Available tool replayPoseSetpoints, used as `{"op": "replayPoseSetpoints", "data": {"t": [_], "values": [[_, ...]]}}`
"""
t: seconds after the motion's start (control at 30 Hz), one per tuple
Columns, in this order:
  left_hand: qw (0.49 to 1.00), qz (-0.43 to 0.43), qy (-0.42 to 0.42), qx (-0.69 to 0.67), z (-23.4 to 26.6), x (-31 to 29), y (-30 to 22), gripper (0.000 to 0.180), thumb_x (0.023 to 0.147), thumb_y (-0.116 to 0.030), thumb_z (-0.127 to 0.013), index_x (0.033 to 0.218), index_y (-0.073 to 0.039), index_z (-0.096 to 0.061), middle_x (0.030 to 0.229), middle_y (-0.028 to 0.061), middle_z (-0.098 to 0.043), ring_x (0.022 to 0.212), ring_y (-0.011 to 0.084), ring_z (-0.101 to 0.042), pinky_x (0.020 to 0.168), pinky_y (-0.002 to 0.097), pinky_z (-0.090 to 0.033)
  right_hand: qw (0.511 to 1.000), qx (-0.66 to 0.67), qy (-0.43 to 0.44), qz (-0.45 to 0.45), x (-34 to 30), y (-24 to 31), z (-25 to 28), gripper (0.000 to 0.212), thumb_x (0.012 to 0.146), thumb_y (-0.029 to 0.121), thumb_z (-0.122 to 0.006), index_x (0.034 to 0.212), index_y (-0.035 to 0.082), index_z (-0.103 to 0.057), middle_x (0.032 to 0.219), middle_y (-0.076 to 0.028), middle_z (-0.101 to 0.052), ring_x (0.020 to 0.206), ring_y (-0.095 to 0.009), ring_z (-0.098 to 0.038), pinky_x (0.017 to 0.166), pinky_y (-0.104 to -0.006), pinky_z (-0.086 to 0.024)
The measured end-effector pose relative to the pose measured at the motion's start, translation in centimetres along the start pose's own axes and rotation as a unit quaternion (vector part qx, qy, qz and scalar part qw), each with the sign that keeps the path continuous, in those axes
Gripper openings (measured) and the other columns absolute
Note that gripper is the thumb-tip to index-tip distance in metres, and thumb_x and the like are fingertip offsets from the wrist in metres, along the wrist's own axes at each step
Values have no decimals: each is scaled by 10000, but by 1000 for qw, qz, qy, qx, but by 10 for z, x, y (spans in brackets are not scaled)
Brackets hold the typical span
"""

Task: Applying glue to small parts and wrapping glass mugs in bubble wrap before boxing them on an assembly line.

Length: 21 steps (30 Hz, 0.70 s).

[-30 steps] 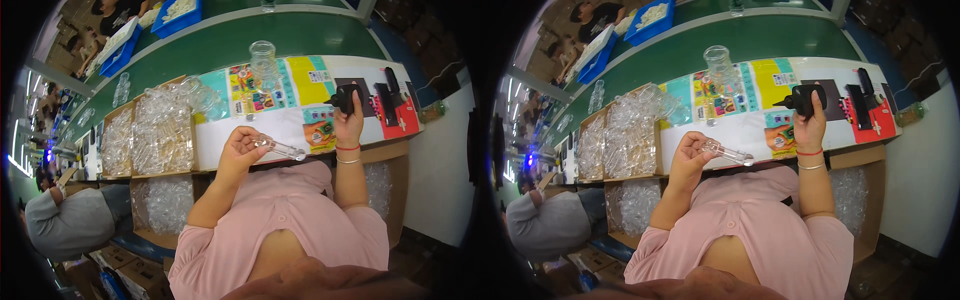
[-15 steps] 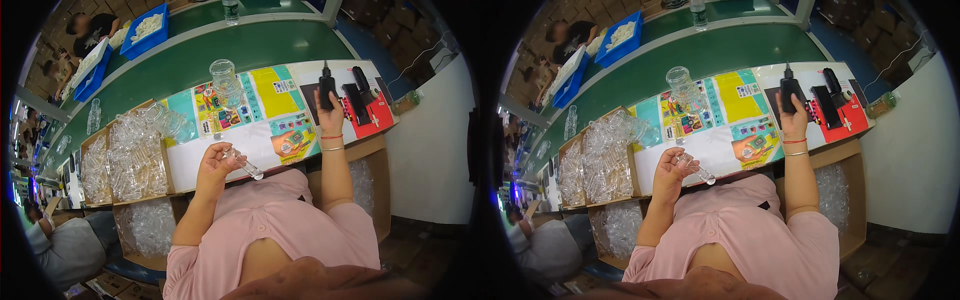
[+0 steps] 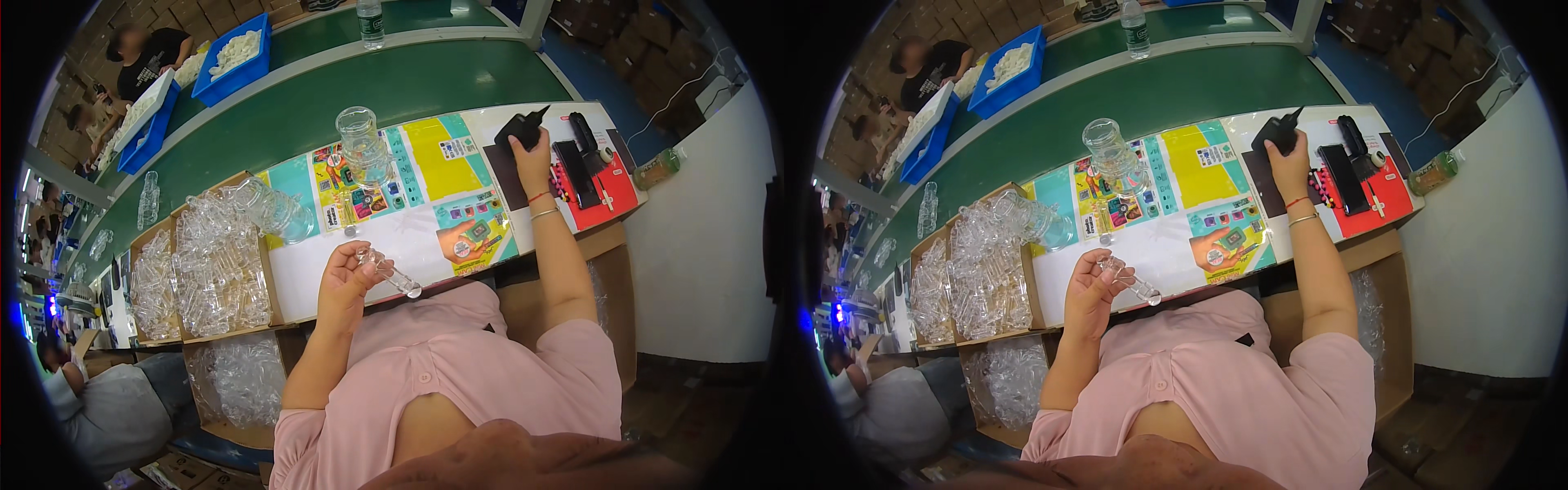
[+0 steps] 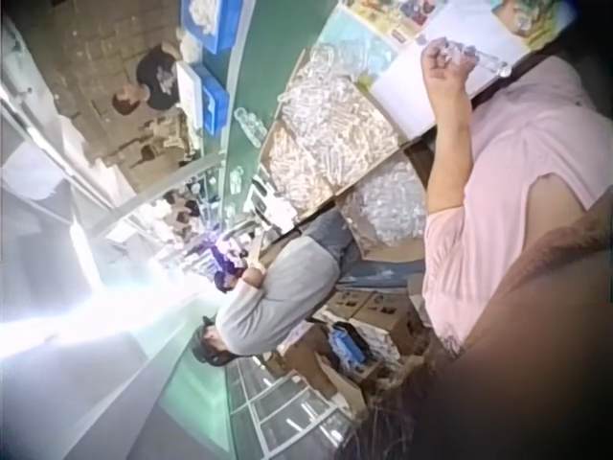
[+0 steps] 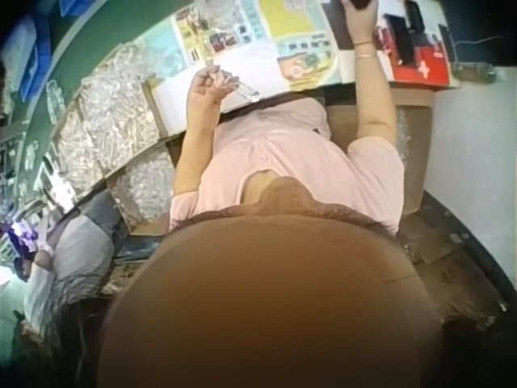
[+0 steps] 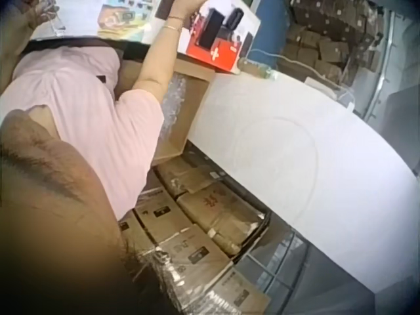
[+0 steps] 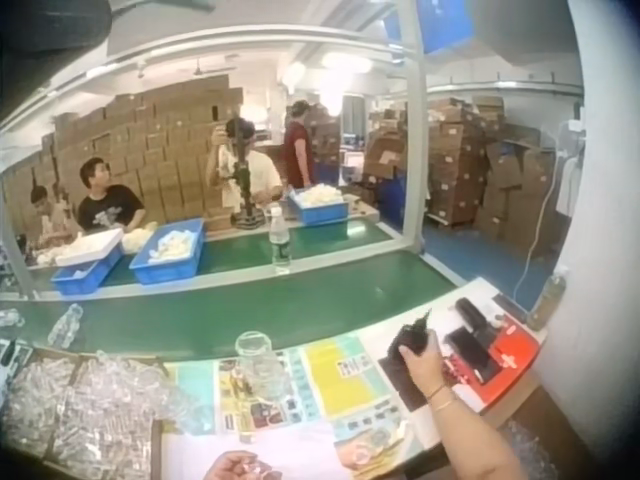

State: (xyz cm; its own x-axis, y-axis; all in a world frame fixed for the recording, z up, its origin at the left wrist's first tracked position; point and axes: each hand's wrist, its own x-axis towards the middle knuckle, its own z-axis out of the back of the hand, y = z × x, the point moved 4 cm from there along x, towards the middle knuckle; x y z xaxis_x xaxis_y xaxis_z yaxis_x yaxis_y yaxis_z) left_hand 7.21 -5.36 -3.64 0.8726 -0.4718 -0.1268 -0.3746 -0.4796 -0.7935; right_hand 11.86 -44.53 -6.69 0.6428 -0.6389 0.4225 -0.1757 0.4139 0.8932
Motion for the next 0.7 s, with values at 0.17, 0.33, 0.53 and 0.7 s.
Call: {"op": "replayPoseSetpoints", "data": {"t": [0.17, 0.33, 0.53, 0.7], "values": [[999, 12, -11, -49, -1, 5, 2, 282, 815, -44, -560, 1066, -22, -435, 1001, 128, -552, 908, 236, -581, 825, 381, -477, 965, -260, 45, -17, -3, -12, -3, 460, 694, 195, -696, 1050, 18, -464, 949, -179, -596, 895, -320, -581, 770, -360, -458], [997, 19, -8, -77, -7, 9, 4, 260, 822, -102, -573, 1055, -52, -468, 1005, 129, -562, 875, 217, -587, 811, 364, -481, 988, -150, 17, 32, -9, -2, 0, 636, 721, 249, -697, 1174, -62, -378, 1120, -199, -502, 1027, -293, -513, 868, -342, -411], [995, 36, -9, -95, 2, 14, 17, 194, 809, -147, -614, 945, -65, -504, 951, 86, -579, 848, 197, -596, 801, 358, -489, 961, 88, 84, 249, -98, 122, -14, 437, 893, 230, -465, 1213, -35, -333, 1135, -159, -469, 1056, -237, -462, 954, -341, -319], [993, 59, 49, -85, -17, 22, 34, 185, 794, -194, -642, 848, -86, -502, 903, 80, -591, 816, 183, -601, 770, 365, -501, 881, 305, 361, -2, -173, 139, -82, 417, 831, 93, -516, 1199, -11, -351, 1117, -182, -520, 1076, -268, -500, 962, -363, -329]]}}
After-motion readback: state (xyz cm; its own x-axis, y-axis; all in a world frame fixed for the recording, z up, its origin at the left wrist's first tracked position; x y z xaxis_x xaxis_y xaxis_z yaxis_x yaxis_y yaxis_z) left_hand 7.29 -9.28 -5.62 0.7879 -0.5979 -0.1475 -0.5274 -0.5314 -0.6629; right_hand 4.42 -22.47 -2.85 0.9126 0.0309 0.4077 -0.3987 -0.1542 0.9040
